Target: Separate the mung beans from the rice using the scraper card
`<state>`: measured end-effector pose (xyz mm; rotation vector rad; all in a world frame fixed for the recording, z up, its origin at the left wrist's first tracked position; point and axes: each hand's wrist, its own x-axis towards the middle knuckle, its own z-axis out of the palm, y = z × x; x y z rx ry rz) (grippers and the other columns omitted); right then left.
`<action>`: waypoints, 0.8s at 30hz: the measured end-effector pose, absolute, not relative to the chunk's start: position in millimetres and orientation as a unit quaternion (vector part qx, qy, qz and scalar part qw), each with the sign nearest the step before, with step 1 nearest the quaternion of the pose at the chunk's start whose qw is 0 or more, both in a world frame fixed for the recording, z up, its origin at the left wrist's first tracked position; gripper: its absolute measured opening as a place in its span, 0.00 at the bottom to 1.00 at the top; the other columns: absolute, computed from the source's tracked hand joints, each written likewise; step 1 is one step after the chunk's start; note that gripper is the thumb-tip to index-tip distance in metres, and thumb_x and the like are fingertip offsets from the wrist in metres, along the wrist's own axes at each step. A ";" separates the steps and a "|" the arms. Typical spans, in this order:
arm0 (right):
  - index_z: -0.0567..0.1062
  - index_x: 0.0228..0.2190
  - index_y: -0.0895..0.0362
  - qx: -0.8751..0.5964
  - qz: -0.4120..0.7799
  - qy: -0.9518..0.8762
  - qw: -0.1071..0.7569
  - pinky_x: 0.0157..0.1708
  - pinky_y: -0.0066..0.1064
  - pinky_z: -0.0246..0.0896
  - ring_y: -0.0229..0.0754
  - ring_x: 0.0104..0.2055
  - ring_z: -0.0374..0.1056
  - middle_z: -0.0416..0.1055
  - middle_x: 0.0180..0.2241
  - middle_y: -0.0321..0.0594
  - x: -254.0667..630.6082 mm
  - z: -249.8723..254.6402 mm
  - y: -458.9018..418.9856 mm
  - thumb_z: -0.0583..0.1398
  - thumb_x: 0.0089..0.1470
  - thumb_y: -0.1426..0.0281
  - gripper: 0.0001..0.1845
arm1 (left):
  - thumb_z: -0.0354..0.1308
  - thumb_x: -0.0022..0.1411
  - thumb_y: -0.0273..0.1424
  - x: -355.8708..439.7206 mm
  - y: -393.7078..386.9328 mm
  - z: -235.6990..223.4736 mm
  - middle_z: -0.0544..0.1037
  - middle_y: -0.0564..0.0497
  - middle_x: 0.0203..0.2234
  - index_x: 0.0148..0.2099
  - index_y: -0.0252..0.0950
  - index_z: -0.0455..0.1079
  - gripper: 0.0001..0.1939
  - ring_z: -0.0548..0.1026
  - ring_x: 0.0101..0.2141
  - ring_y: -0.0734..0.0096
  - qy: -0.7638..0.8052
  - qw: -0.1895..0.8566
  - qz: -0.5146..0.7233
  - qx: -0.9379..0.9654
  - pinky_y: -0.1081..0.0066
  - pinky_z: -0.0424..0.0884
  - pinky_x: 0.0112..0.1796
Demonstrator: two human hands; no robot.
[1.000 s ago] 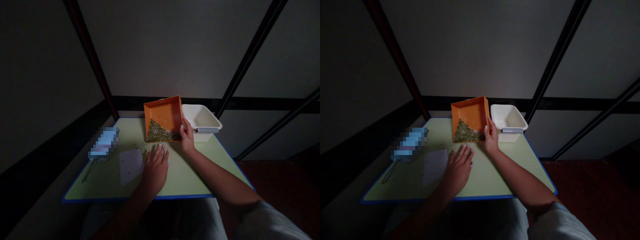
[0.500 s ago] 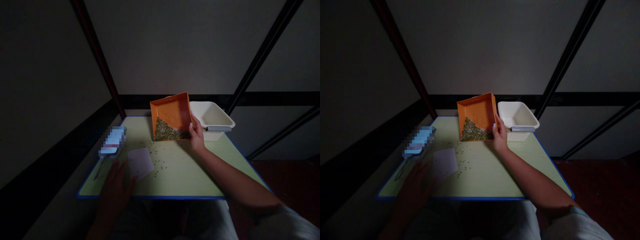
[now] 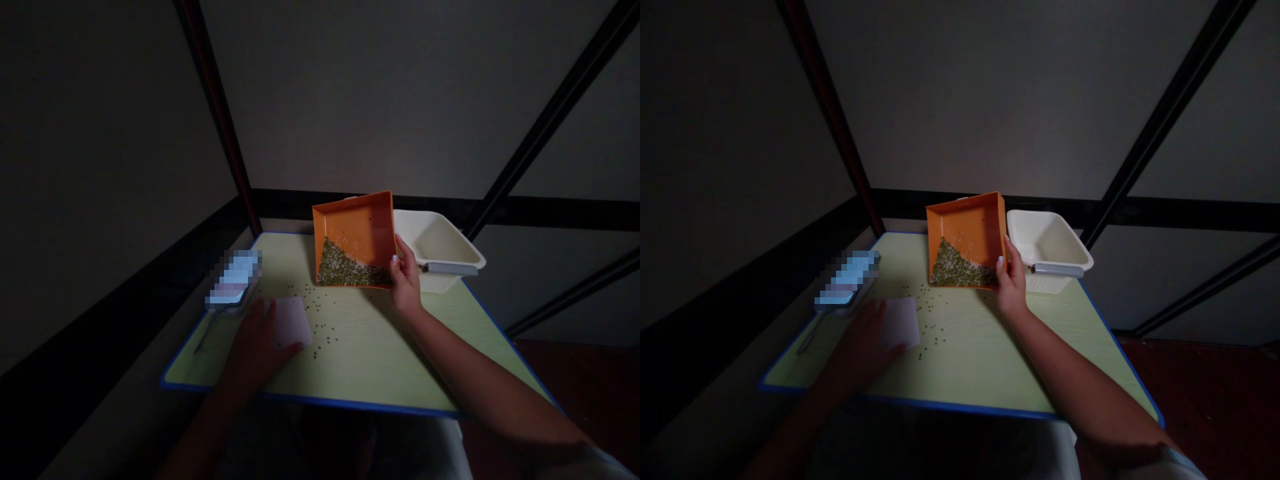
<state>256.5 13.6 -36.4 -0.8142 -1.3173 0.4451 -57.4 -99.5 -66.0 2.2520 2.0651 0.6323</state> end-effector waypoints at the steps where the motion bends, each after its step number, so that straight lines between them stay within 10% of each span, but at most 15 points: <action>1: 0.66 0.63 0.44 -0.366 0.199 -0.590 0.691 0.64 0.58 0.58 0.54 0.66 0.61 0.69 0.62 0.41 256.4 -36.2 13.3 0.57 0.63 0.54 0.29 | 0.60 0.60 0.53 -54.3 -102.1 -63.7 0.58 0.38 0.68 0.66 0.38 0.58 0.40 0.58 0.67 0.44 0.663 0.004 0.205 0.720 0.38 0.60 0.64; 10: 0.69 0.60 0.45 -0.369 0.206 -0.567 0.707 0.68 0.57 0.50 0.52 0.68 0.59 0.66 0.65 0.41 252.8 -33.4 12.6 0.59 0.62 0.55 0.27 | 0.52 0.63 0.54 -32.9 -140.4 -20.0 0.47 0.43 0.73 0.70 0.46 0.46 0.40 0.49 0.71 0.46 0.642 -0.071 0.294 0.705 0.40 0.58 0.66; 16: 0.67 0.62 0.44 -0.373 0.190 -0.583 0.697 0.68 0.59 0.51 0.54 0.67 0.60 0.64 0.65 0.40 251.7 -32.4 11.4 0.57 0.63 0.53 0.28 | 0.62 0.56 0.51 -42.0 -117.8 -55.5 0.51 0.31 0.70 0.70 0.37 0.50 0.47 0.53 0.69 0.32 0.674 -0.008 0.259 0.692 0.35 0.62 0.63; 24: 0.66 0.63 0.41 -0.378 0.153 -0.595 0.692 0.67 0.61 0.54 0.54 0.67 0.60 0.66 0.64 0.39 249.9 -28.6 7.4 0.56 0.65 0.53 0.27 | 0.59 0.63 0.48 -50.9 -106.9 -70.0 0.52 0.37 0.70 0.71 0.42 0.44 0.43 0.56 0.68 0.42 0.680 0.011 0.294 0.671 0.36 0.62 0.63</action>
